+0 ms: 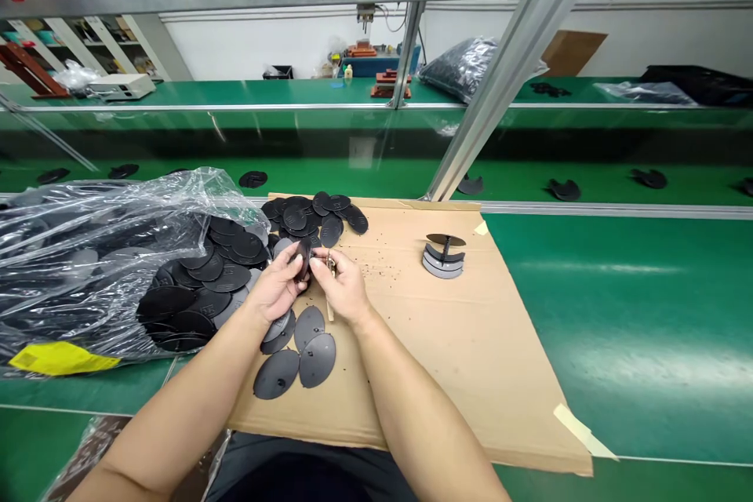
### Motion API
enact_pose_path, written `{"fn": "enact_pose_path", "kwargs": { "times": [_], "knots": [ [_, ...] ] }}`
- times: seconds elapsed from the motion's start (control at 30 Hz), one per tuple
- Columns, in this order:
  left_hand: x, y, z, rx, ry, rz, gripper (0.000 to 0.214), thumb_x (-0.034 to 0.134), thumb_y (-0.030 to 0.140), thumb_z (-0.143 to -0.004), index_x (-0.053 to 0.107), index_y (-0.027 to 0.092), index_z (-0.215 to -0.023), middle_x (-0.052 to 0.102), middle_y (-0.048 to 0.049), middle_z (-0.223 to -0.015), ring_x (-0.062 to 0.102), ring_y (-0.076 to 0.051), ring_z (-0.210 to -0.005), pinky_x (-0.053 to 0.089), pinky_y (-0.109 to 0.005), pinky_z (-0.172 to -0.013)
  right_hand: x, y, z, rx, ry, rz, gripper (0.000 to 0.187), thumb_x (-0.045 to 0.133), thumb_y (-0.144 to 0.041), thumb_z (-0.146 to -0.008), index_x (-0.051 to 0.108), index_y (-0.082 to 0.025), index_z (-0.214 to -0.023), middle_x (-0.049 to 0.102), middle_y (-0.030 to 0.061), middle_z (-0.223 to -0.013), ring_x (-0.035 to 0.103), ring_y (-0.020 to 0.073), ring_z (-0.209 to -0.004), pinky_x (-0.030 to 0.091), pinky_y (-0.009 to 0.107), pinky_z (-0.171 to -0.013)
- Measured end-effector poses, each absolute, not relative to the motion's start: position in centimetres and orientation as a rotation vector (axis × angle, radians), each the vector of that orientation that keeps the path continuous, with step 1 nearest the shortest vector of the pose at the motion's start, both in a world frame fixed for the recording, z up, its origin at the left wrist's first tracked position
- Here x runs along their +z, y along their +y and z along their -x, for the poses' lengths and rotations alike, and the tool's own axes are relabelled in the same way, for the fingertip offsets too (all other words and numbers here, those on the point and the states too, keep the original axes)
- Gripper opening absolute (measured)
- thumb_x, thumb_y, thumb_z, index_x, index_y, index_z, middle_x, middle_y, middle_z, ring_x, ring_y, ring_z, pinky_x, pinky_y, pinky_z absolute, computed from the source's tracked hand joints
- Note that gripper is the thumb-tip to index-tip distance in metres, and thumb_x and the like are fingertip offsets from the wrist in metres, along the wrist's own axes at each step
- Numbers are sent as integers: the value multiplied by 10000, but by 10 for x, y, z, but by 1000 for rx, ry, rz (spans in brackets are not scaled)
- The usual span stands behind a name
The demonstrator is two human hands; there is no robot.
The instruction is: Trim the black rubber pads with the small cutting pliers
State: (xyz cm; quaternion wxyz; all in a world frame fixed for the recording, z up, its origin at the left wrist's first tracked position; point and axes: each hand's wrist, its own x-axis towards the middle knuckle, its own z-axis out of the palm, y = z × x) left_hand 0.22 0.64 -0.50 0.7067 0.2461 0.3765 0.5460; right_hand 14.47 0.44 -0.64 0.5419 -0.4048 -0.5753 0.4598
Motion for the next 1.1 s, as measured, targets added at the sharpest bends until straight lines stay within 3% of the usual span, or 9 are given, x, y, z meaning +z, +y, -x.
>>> {"fn": "enact_pose_path", "kwargs": {
  "times": [0.07, 0.27, 0.43, 0.57, 0.67, 0.77, 0.87, 0.97, 1.1],
  "knots": [
    [-5, 8, 0, 1170, 813, -491, 518, 794, 220, -663, 578, 223, -1134, 610, 14, -772, 561, -78, -570, 420, -177, -469, -6, 3, -145, 1034, -1434, 923, 285, 617, -383, -836, 660, -180, -1032, 686, 45, -876, 633, 163, -744, 523, 308, -728],
    [-7, 6, 0, 1078, 691, -469, 340, 732, 293, -749, 619, 183, -1050, 616, -8, -747, 572, -95, -571, 443, -196, -481, -5, 0, -146, 705, -1624, 919, 172, 574, -279, -866, 687, -207, -973, 699, 62, -899, 656, 185, -805, 535, 340, -791],
    [-9, 4, 0, 1076, 673, -489, 342, 734, 301, -750, 623, 178, -1049, 635, -11, -753, 593, -107, -592, 461, -204, -491, 0, 1, -147, 568, -1697, 883, 146, 563, -238, -871, 676, -207, -959, 695, 61, -901, 645, 182, -828, 524, 339, -806],
    [-8, 4, 0, 1087, 721, -495, 372, 750, 283, -727, 627, 171, -1059, 653, -22, -785, 602, -110, -613, 475, -208, -510, 1, 0, -146, 556, -1702, 871, 127, 564, -249, -868, 669, -206, -926, 686, 57, -880, 622, 183, -821, 500, 345, -808],
    [-2, 5, -3, 1209, 824, -467, 349, 782, 223, -673, 646, 151, -985, 658, -16, -796, 588, -81, -616, 451, -172, -506, -3, 4, -147, 721, -1506, 963, 152, 576, -304, -863, 657, -190, -921, 661, 40, -821, 588, 161, -723, 487, 309, -710],
    [7, 16, -9, 1408, 942, -483, 379, 798, 171, -616, 642, 167, -961, 685, -28, -913, 636, -117, -776, 515, -224, -686, -12, 15, -152, 819, -1125, 1096, 222, 598, -379, -839, 617, -173, -922, 562, -9, -700, 497, 125, -609, 441, 268, -615],
    [14, 46, -14, 1567, 1087, -673, 417, 774, 163, -599, 639, 186, -993, 689, -39, -971, 642, -171, -894, 501, -330, -866, -21, 27, -159, 802, -926, 1089, 352, 672, -388, -766, 539, -184, -1020, 467, -39, -739, 462, 107, -621, 431, 250, -627],
    [20, 95, -14, 1640, 1369, -1062, 372, 695, 186, -666, 649, 195, -1035, 671, -48, -1008, 620, -195, -952, 463, -362, -934, -25, 32, -162, 793, -925, 1094, 520, 719, -364, -704, 468, -201, -1130, 462, -17, -869, 497, 111, -695, 453, 260, -692],
    [33, 165, -16, 1526, 1832, -1711, 308, 573, 162, -777, 652, 178, -1075, 586, -94, -1096, 547, -216, -1061, 387, -358, -998, -25, 33, -162, 775, -829, 1173, 515, 679, -406, -734, 441, -197, -1139, 487, -1, -884, 536, 132, -746, 465, 286, -761]
  ]
}}
